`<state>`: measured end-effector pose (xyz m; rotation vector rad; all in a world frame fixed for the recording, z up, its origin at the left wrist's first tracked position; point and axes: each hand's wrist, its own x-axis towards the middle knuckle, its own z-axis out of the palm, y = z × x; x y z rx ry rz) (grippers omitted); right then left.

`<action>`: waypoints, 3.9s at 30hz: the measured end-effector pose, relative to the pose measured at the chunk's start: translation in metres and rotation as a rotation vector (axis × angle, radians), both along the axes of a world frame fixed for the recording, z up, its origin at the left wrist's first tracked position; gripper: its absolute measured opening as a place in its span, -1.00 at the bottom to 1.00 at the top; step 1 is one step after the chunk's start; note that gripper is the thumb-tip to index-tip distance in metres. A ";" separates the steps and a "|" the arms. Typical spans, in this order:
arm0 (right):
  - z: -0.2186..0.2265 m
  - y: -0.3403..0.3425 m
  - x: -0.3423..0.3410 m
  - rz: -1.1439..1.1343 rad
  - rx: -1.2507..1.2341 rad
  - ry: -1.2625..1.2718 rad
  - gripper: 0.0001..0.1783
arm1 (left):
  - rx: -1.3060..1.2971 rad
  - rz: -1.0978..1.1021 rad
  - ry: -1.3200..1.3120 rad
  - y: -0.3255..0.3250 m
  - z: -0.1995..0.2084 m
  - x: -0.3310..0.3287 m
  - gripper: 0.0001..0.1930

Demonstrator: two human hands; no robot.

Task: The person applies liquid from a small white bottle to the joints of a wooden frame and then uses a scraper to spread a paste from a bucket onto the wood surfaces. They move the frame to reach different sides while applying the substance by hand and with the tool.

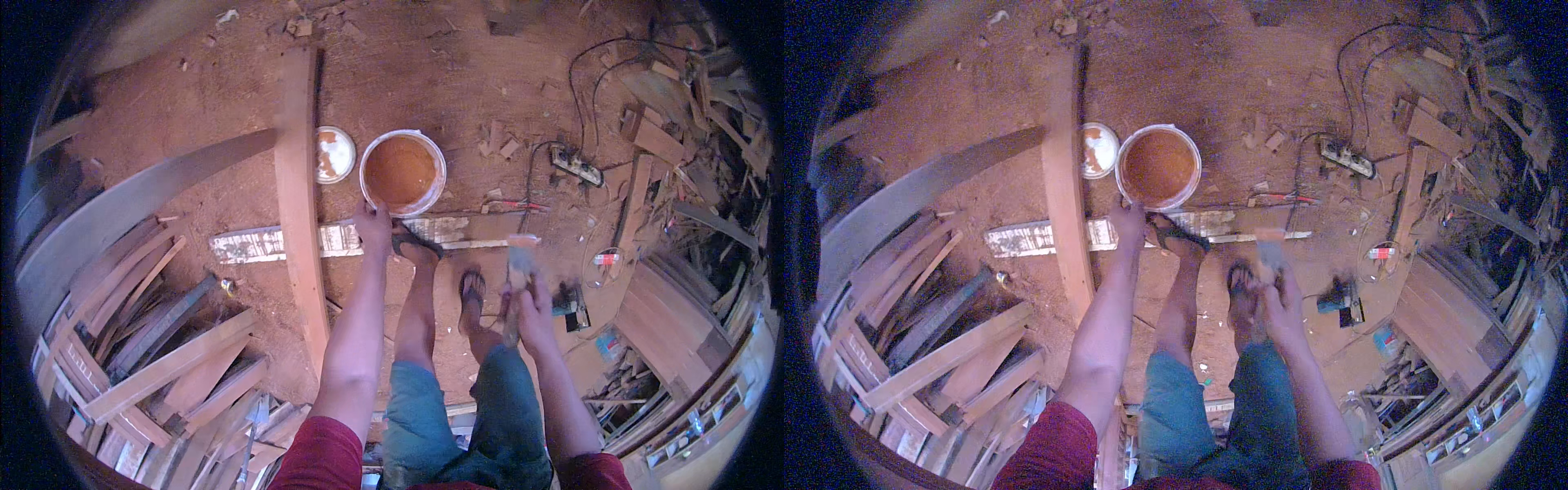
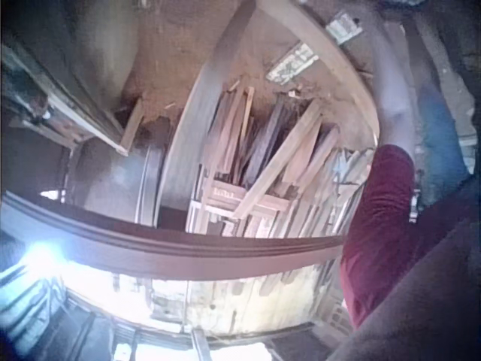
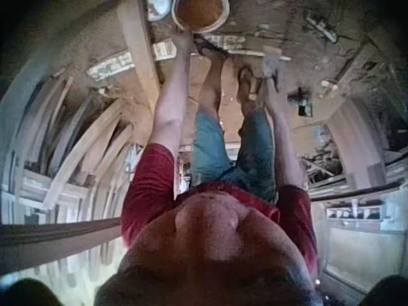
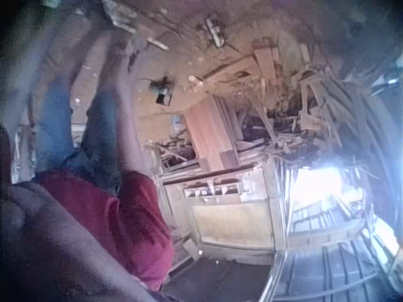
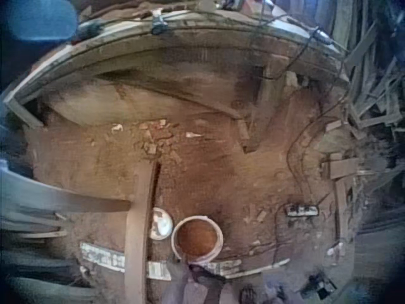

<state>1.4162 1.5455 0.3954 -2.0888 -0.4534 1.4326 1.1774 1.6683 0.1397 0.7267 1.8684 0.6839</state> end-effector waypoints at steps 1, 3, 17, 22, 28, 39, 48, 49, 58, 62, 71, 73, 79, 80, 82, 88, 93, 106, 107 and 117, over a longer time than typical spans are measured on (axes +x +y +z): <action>-0.007 0.021 0.002 0.116 0.035 -0.016 -0.53 | 0.047 0.011 -0.021 0.001 -0.025 -0.004 -0.67; -0.019 0.068 0.006 0.203 0.059 0.044 -0.46 | 0.059 -0.034 -0.053 0.014 -0.032 0.015 -0.64; -0.213 0.231 -0.003 1.157 -0.106 -0.431 -0.68 | -0.076 0.055 -0.281 0.038 -0.070 0.091 -0.45; -0.210 0.242 0.010 1.052 -0.164 -0.373 -0.68 | -0.173 0.000 -0.195 0.061 -0.038 0.101 -0.44; -0.116 0.175 0.034 1.077 0.025 -0.399 -0.64 | -0.040 -0.112 0.031 0.021 0.067 0.098 -0.49; 0.225 0.217 0.109 1.259 0.311 -0.807 -0.75 | -0.176 -0.292 -0.002 0.109 0.468 0.184 -0.79; 0.444 0.292 0.165 0.764 0.790 -0.825 -0.69 | 0.013 -0.241 -0.221 0.207 0.592 0.192 -0.69; 0.465 0.296 0.179 0.658 0.840 -0.767 -0.70 | -0.037 -0.209 -0.245 0.228 0.617 0.194 -0.70; 0.440 0.284 0.278 0.182 0.439 -0.964 -0.74 | 0.054 0.021 -0.309 0.394 0.711 0.154 -0.71; 0.383 0.276 0.283 0.218 0.301 -0.905 -0.76 | 0.137 0.165 -0.351 0.469 0.732 0.108 -0.69; 0.295 0.263 0.269 0.456 -0.026 -0.542 -0.72 | 0.329 0.634 -0.505 0.553 0.762 -0.076 -0.87; 0.276 0.243 0.284 0.535 -0.053 -0.492 -0.70 | 0.369 0.622 -0.564 0.570 0.759 -0.131 -0.91; 0.256 0.242 0.342 0.527 -0.097 -0.505 -0.68 | 0.482 0.868 -0.304 0.645 0.686 -0.266 -0.81; 0.261 0.250 0.350 0.494 -0.124 -0.491 -0.69 | 0.503 0.926 -0.272 0.661 0.666 -0.282 -0.80; 0.286 0.265 0.367 0.414 -0.194 -0.480 -0.72 | 0.480 1.036 -0.249 0.693 0.630 -0.285 -0.77; 0.319 0.262 0.396 0.458 -0.110 -0.528 -0.78 | 0.689 1.068 -0.297 0.757 0.521 -0.373 -0.64; 0.352 0.248 0.410 0.607 -0.271 -0.542 -0.75 | 0.392 1.117 -0.515 0.793 0.498 -0.379 -0.64; 0.397 0.320 0.331 0.507 -0.397 -0.402 -0.66 | 0.350 0.580 -0.361 0.795 0.522 -0.352 -0.47; 0.398 0.325 0.326 0.526 -0.355 -0.397 -0.65 | 0.294 0.599 -0.285 0.785 0.537 -0.344 -0.42; 0.298 0.240 0.356 0.327 -0.391 -0.076 -0.56 | 0.742 0.152 0.607 0.560 0.702 -0.200 -0.39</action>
